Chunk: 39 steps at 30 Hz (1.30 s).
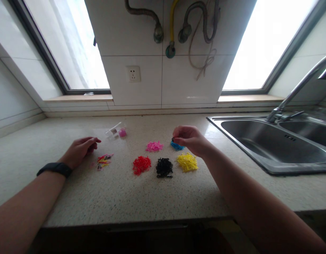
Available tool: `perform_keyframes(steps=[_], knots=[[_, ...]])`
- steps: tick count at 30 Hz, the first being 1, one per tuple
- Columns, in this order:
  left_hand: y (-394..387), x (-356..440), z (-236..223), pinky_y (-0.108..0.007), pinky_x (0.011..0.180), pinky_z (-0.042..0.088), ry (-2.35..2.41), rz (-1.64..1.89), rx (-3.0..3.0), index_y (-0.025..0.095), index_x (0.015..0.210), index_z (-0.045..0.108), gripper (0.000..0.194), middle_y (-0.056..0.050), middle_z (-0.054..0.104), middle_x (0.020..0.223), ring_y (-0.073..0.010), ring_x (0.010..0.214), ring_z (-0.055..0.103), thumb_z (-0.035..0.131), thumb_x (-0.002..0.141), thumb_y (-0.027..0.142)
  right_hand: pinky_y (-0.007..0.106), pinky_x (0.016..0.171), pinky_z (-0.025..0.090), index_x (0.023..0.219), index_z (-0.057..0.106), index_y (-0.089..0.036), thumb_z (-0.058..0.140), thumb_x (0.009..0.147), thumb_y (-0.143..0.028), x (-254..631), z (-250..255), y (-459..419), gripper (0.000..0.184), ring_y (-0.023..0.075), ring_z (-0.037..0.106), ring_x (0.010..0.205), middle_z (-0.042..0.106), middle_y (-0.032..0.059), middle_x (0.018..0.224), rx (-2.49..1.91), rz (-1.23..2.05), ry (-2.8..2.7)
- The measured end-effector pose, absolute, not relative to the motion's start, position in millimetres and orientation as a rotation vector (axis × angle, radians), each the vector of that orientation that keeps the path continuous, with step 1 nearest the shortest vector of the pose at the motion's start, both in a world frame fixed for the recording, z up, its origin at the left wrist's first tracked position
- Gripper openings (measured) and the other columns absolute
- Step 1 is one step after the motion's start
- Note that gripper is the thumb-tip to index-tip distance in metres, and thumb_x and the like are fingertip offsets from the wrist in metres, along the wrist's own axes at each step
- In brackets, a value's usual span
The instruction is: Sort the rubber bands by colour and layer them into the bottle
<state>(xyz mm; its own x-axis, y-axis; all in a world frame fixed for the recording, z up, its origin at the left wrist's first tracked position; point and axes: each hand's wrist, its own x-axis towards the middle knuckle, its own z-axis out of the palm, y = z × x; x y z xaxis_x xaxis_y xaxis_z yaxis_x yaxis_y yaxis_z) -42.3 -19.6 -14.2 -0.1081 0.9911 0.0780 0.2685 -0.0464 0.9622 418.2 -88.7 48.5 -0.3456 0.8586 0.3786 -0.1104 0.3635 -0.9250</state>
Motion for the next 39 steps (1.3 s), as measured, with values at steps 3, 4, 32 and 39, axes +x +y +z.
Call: perform_keyframes(steps=[3,4,32,39], knots=[[-20.4,-42.7,-13.8,-0.020,0.054,0.039,1.465,1.207,1.411,0.014,0.095,0.072,0.058,0.000,0.062,0.070,-0.0099,0.062,0.051,0.077,0.066,0.064,0.023,0.048,0.033,0.075,0.068,-0.017,0.087,0.068,-0.034,417.8,48.9,-89.6,0.026,0.0065,0.044,0.057,0.055,-0.0035,0.065,-0.692,1.166,-1.620],[-20.6,-42.5,-13.5,-0.020,0.054,0.039,1.464,1.206,1.416,0.014,0.095,0.072,0.057,0.000,0.062,0.070,-0.0102,0.062,0.051,0.077,0.066,0.063,0.023,0.048,0.033,0.075,0.068,-0.017,0.087,0.069,-0.034,417.5,49.3,-90.2,0.026,0.0066,0.043,0.057,0.055,-0.0035,0.065,-0.695,1.159,-1.627],[-23.2,-36.4,-9.9,-0.022,0.055,0.039,1.503,1.170,1.452,0.013,0.094,0.072,0.053,0.000,0.061,0.070,-0.0110,0.061,0.050,0.076,0.069,0.060,0.026,0.055,0.037,0.080,0.072,-0.019,0.076,0.078,-0.028,422.5,62.6,-101.1,0.010,0.0095,0.047,0.060,0.062,-0.0013,0.070,-0.931,0.749,-2.228],[-25.8,-33.8,-7.2,-0.024,0.054,0.038,1.510,1.172,1.489,0.013,0.092,0.073,0.053,-0.001,0.061,0.069,-0.0118,0.060,0.050,0.075,0.068,0.061,0.025,0.060,0.039,0.080,0.077,-0.020,0.075,0.074,-0.017,418.5,55.7,-101.0,0.006,0.0113,0.054,0.064,0.070,-0.0003,0.073,-1.060,0.745,-2.622]])
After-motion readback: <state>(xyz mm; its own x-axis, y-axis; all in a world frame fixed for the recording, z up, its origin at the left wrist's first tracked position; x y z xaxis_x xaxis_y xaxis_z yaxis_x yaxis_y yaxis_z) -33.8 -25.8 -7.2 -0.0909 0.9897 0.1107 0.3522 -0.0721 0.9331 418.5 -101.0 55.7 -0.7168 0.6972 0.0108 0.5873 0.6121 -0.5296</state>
